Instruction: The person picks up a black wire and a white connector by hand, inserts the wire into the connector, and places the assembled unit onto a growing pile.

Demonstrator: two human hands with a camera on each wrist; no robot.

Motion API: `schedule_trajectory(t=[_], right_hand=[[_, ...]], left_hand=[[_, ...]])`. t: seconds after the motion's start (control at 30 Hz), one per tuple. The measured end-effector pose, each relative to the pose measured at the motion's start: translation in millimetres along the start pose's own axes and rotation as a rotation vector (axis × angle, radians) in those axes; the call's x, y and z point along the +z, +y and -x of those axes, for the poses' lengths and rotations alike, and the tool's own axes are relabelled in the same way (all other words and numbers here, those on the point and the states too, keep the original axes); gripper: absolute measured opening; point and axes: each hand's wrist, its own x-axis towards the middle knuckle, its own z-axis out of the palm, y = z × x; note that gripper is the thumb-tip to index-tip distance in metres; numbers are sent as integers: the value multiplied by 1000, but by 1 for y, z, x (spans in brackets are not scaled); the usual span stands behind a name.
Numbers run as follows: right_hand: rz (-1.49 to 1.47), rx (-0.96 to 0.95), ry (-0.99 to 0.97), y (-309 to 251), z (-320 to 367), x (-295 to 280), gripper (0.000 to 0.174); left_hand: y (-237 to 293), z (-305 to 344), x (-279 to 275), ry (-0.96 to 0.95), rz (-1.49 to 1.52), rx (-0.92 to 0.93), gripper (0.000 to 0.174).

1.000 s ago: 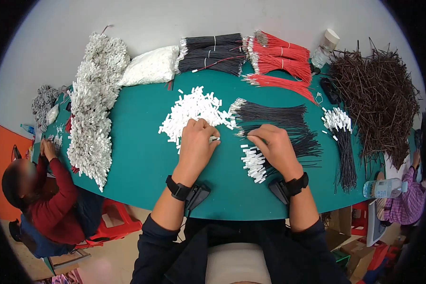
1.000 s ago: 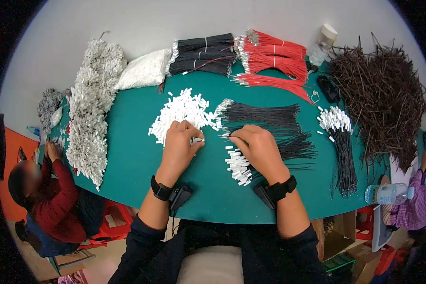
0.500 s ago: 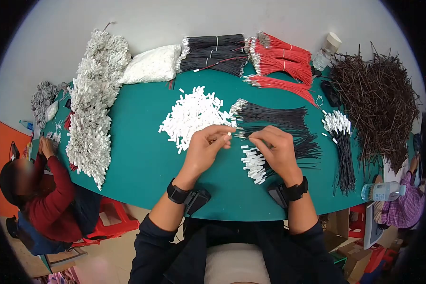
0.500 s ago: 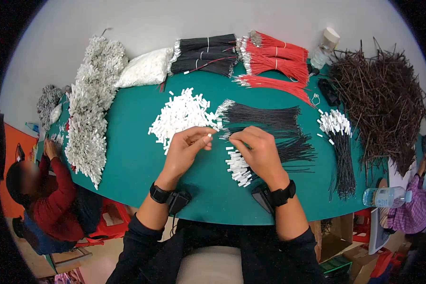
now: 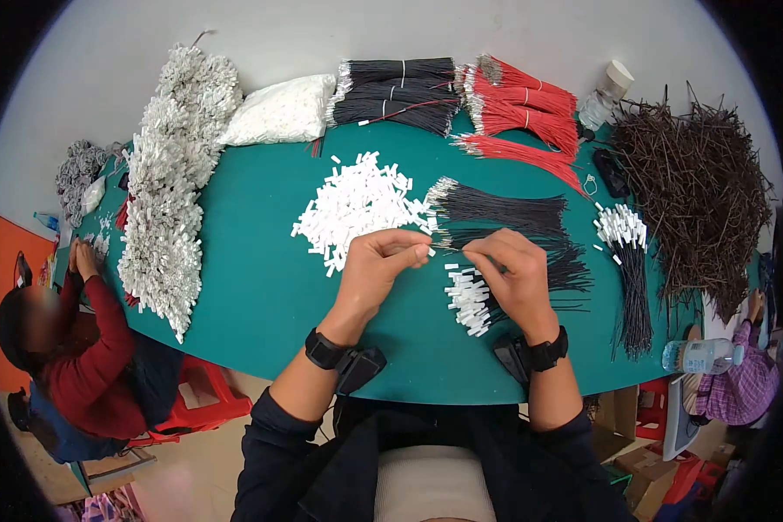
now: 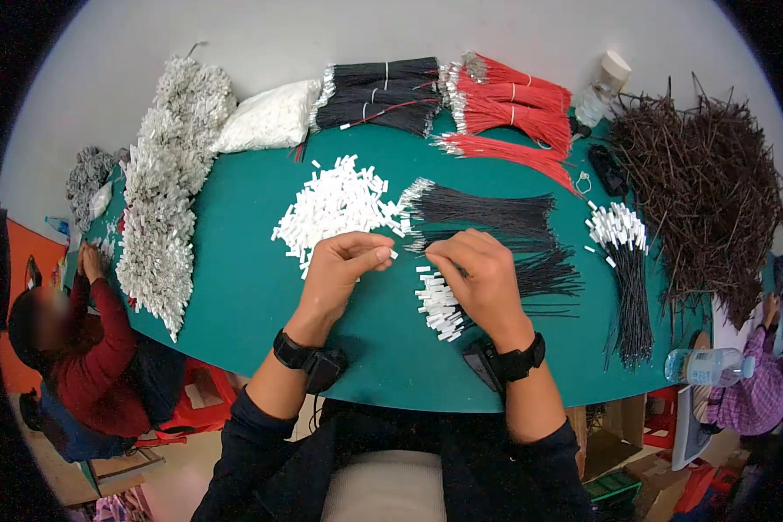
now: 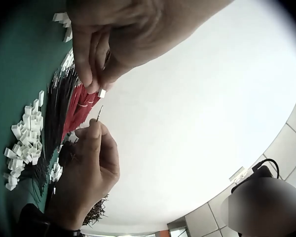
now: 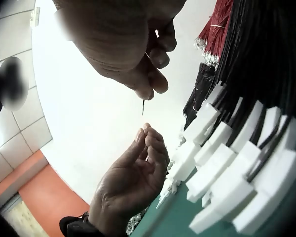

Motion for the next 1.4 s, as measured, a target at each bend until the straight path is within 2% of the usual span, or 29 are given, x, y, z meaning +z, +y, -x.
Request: schedule_trajectory(t=[0.07,0.4,0.5,0.93,1.4], right_hand=[[-8,11,2,-1,1,1,8],[-40,99,-38,-9,1,0,7],[-76,50,-6,-4,3,5,12],[-81,60,-5,-4,3,5,12],[-57,117,-103,-7,3,1,6]], left_hand=[[1,1,3,16,144,-60,20],[3,1,5,12,143,-92,18],[2,1,4,7,135,-89,18],[4,3,6,-22,125,-50,14],[2,3,5,-85,92,-41,12]])
